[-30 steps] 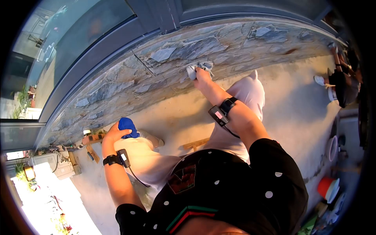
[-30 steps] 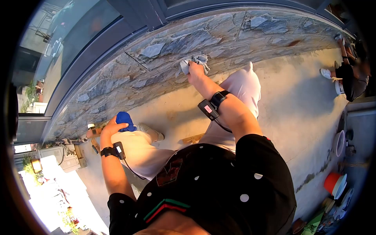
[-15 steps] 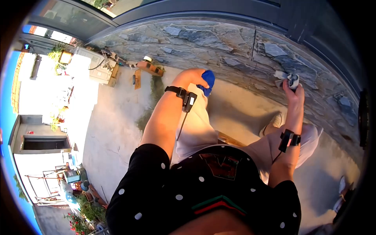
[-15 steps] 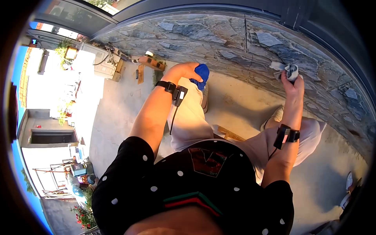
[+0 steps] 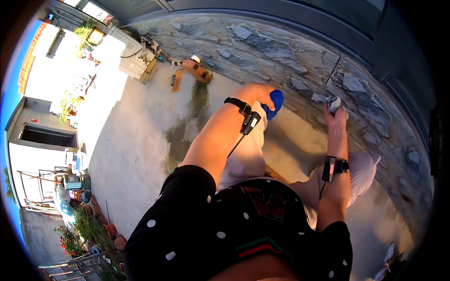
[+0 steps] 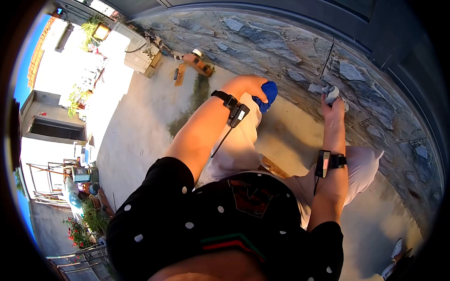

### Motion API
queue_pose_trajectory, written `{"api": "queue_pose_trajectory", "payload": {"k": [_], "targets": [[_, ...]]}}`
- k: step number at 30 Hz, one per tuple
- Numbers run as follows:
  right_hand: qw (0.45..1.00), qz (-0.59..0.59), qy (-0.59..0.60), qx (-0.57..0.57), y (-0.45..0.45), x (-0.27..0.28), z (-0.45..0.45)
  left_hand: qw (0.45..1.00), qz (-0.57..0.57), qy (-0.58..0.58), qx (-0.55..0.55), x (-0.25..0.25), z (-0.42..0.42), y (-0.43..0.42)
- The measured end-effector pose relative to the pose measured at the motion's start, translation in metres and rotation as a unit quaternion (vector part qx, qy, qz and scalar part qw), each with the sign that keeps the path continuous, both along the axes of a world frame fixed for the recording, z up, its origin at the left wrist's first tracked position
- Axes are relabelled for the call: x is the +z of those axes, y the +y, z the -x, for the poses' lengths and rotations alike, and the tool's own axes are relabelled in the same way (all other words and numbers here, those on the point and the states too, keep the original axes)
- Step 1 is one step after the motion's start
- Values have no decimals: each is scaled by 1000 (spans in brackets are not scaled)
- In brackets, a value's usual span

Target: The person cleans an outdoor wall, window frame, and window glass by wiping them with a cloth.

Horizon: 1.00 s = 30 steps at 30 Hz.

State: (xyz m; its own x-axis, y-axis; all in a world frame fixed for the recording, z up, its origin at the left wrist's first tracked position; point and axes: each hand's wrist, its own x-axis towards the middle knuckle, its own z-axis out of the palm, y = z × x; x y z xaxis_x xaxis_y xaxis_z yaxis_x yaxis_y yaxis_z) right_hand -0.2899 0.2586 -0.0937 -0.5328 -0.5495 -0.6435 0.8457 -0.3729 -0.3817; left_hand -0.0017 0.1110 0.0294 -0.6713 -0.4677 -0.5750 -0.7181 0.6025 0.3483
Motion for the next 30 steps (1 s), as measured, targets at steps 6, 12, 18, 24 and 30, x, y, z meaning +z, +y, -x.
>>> {"api": "queue_pose_trajectory", "payload": {"k": [6,12,18,24,30], "targets": [[993,41,-58,97,-20,9,-25,999,33,-28,-23,6,20,15],[998,25,-60,-2,67,-23,77,1000,3,-8,9,-2,9,-1],[979,-19,91,-184,194,-58,177,996,-76,-11,34,5,-6,-20],[977,-69,105,-169,93,-58,87,993,-117,-13,26,-14,0,-27],[992,81,-20,99,-22,-28,-50,997,-61,-44,-12,-16,18,-13]]}}
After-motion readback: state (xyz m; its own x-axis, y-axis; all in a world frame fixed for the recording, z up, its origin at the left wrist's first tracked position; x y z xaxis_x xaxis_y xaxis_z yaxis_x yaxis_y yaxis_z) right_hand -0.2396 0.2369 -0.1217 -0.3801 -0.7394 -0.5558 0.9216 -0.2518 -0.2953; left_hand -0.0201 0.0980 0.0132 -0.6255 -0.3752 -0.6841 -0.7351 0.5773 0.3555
